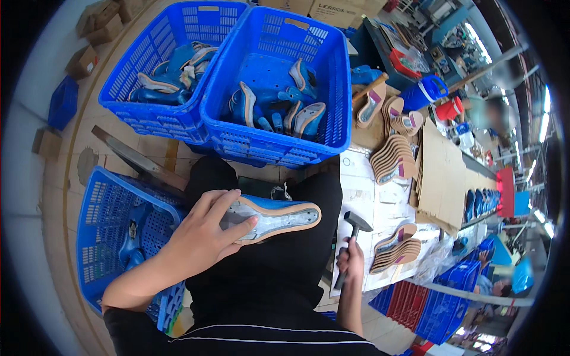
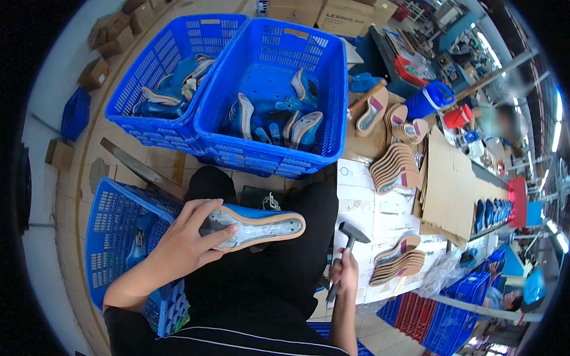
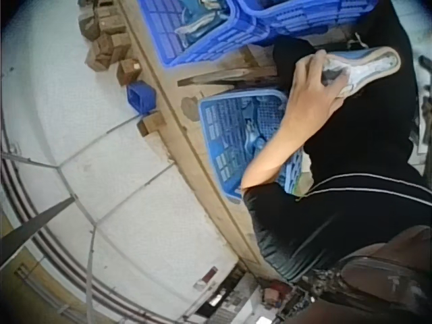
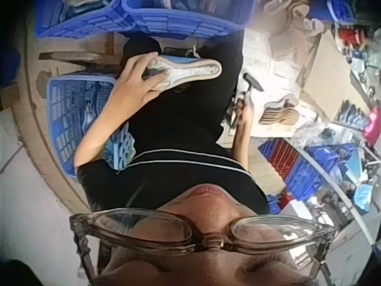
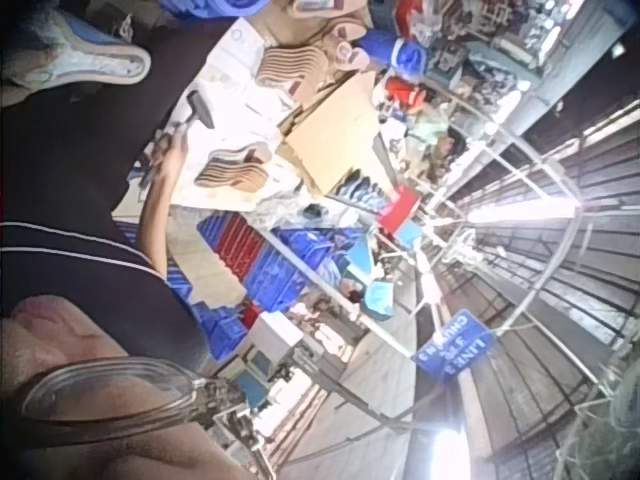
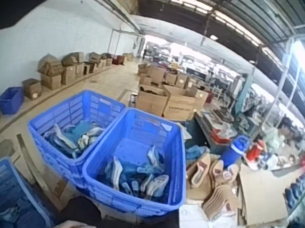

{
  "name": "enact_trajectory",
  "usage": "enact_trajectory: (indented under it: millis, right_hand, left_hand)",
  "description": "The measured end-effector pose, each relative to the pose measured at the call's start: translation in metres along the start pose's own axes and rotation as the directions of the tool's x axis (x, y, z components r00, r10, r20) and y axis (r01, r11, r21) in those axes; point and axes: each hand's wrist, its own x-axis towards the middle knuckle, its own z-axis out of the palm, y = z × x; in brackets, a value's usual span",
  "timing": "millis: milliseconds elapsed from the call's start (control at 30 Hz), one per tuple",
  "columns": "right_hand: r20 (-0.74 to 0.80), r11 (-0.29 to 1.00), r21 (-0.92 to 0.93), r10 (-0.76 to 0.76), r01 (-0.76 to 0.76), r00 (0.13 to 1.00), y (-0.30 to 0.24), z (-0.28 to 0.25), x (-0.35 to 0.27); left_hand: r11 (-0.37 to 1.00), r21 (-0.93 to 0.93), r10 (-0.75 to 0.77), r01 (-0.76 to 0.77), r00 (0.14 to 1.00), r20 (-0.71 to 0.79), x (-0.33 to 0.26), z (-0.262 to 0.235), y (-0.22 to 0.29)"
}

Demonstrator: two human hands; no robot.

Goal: Inspecting shoe components on lasts and using a hammer to adjust them during production.

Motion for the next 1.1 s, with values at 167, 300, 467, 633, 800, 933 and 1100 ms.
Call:
enact_trajectory:
  millis: [167, 300, 467, 633, 800, 933, 1100]
  right_hand:
    - [0.214, 0.702, -0.359, -0.58, 0.615, 0.786, -0.031, 0.06, -0.085]
    - [0.455, 0.454, -0.637, -0.432, 0.623, 0.779, -0.083, 0.102, -0.13]
    - [0.509, 0.376, -0.703, -0.327, 0.604, 0.796, -0.079, 0.108, -0.126]
    - [0.457, 0.774, -0.521, -0.101, 0.359, 0.883, -0.1, 0.105, -0.132]
    - [0.399, 0.433, 0.248, -0.861, 0.867, 0.316, -0.171, 0.119, -0.182]
    - [0.218, -0.101, 0.322, -0.96, 0.941, -0.178, -0.196, 0.145, -0.201]
    - [0.5, 0.167, -0.803, -0.332, 0.572, 0.8, -0.092, 0.132, -0.129]
  left_hand:
    - [0.999, -0.017, 0.047, -0.047, 0.999, 0.004, 0.002, 0.0, 0.0]
    - [1.0, 0.007, 0.011, -0.01, 1.0, -0.009, -0.001, 0.003, -0.004]
    - [0.999, 0.032, 0.022, -0.02, 0.998, -0.051, -0.003, 0.002, -0.003]
    - [0.999, 0.02, 0.047, -0.046, 0.996, -0.072, -0.006, 0.008, -0.005]
    - [0.996, 0.03, 0.089, -0.087, 0.993, -0.074, -0.004, 0.001, -0.006]
    - [0.996, 0.04, 0.082, -0.079, 0.993, -0.082, -0.001, 0.003, -0.009]
    - [0.996, 0.051, 0.077, -0.071, 0.99, -0.122, 0.0, 0.009, -0.008]
